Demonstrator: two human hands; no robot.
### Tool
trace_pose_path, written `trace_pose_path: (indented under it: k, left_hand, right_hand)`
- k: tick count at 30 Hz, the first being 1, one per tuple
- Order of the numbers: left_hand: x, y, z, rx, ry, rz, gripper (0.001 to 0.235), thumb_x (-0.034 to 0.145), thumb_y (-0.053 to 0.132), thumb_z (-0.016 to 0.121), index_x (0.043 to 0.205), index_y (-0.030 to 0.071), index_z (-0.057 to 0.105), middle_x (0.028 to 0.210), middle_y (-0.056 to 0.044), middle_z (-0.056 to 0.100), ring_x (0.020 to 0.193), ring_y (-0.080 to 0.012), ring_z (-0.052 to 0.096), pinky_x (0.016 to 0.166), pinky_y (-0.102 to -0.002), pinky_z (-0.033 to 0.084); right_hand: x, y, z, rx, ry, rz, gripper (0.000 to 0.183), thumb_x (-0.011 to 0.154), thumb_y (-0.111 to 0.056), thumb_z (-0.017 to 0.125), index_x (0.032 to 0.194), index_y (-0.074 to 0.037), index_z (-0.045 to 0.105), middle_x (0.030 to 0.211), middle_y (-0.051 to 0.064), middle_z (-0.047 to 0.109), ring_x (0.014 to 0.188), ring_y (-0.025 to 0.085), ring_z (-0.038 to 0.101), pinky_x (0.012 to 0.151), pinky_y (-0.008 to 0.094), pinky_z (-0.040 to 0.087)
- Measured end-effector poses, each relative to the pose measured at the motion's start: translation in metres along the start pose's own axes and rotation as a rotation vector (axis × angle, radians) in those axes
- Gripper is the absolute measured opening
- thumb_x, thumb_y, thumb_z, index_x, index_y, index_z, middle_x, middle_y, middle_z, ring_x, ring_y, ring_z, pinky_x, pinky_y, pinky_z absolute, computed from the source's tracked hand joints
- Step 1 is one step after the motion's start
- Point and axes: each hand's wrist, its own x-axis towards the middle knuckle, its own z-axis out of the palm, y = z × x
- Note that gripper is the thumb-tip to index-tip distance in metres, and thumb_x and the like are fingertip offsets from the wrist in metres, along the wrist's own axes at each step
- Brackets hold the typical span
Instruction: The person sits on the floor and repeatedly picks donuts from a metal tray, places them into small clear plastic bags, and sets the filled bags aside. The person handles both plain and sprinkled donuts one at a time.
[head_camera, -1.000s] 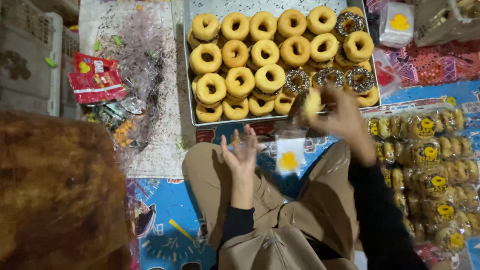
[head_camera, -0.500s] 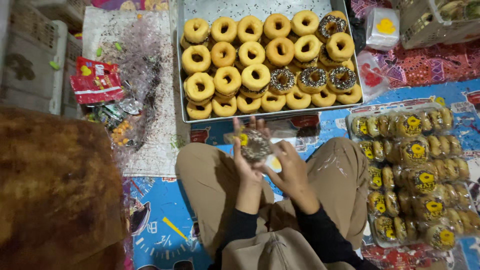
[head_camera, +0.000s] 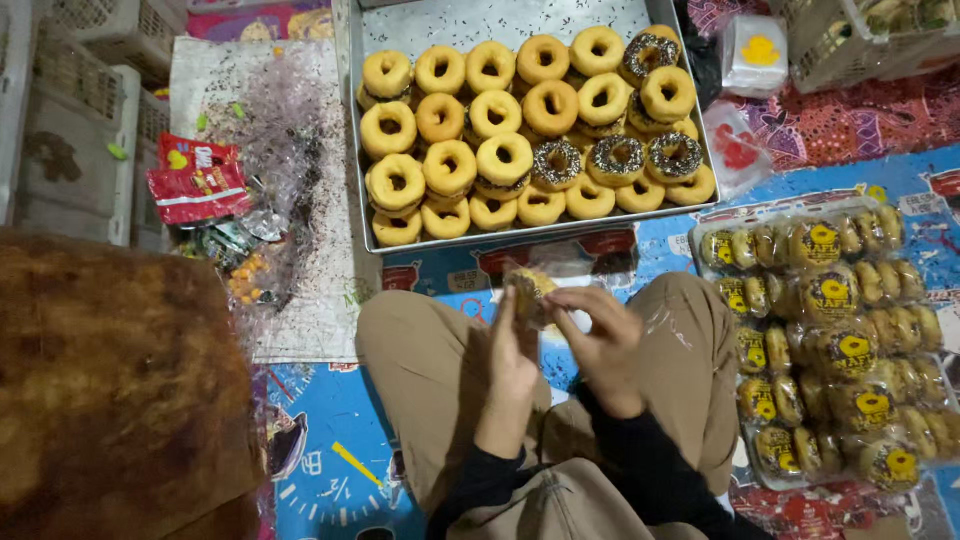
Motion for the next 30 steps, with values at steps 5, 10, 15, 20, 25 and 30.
trace_pose_path:
  k: [5,10,15,20,25,30]
  left_hand:
    - [-0.002,0.044,0.015,1.114,-0.548,0.916,0.034,0.09,0.022,0.074,0.117,0.002,0.065,0.111,-0.009,0.07,0.109,-0.0239,0.067,0.114,-0.041,0.038]
    - [-0.033,0.093,0.051,1.57,-0.701,0.87,0.019,0.08,0.007,0.085,0.097,0.002,0.079,0.085,-0.012,0.072,0.08,-0.0256,0.067,0.07,-0.036,0.055]
    - [-0.07,0.105,0.081,1.608,-0.929,1.333,0.031,0.074,0.0,0.073,0.105,-0.004,0.068,0.097,-0.018,0.072,0.086,-0.0349,0.072,0.071,-0.041,0.059]
    - [-0.087,0.117,0.102,1.596,-0.845,1.295,0.021,0.087,-0.006,0.076,0.106,-0.007,0.067,0.102,-0.015,0.073,0.087,-0.0288,0.073,0.073,-0.039,0.06]
    - [-0.091,0.138,0.085,1.571,-0.792,1.165,0.014,0.085,-0.002,0.075,0.098,-0.003,0.069,0.104,-0.015,0.07,0.092,-0.0311,0.07,0.083,-0.039,0.058]
    - [-0.061,0.143,0.05,1.515,-0.027,0.653,0.013,0.102,0.015,0.061,0.102,0.005,0.068,0.124,-0.005,0.071,0.086,-0.0178,0.075,0.072,-0.027,0.059]
  right_hand:
    - [0.039,0.01,-0.039,0.05,-0.734,0.105,0.022,0.082,-0.005,0.081,0.103,0.0,0.075,0.093,0.009,0.08,0.082,0.017,0.079,0.07,0.027,0.062]
    - [0.038,-0.006,-0.059,0.272,-0.399,0.236,0.037,0.088,-0.008,0.076,0.121,-0.003,0.059,0.101,0.007,0.077,0.098,0.02,0.078,0.076,0.027,0.062]
    - [0.042,-0.025,-0.056,0.129,-0.45,-0.131,0.023,0.085,-0.008,0.082,0.107,-0.006,0.076,0.085,0.003,0.063,0.079,0.02,0.06,0.079,0.029,0.05]
    - [0.031,-0.008,-0.043,-0.275,-0.287,-0.655,0.016,0.084,-0.024,0.082,0.097,-0.015,0.078,0.091,-0.001,0.067,0.083,0.02,0.053,0.083,0.037,0.042]
    - [0.0,0.078,-0.042,-0.909,-0.165,-0.567,0.031,0.09,-0.032,0.076,0.115,-0.015,0.073,0.108,0.006,0.069,0.1,0.026,0.06,0.092,0.039,0.045]
    - [0.013,0.155,-0.011,-0.895,-1.048,0.189,0.051,0.093,-0.045,0.072,0.133,-0.014,0.066,0.123,0.014,0.071,0.116,0.033,0.065,0.101,0.04,0.05]
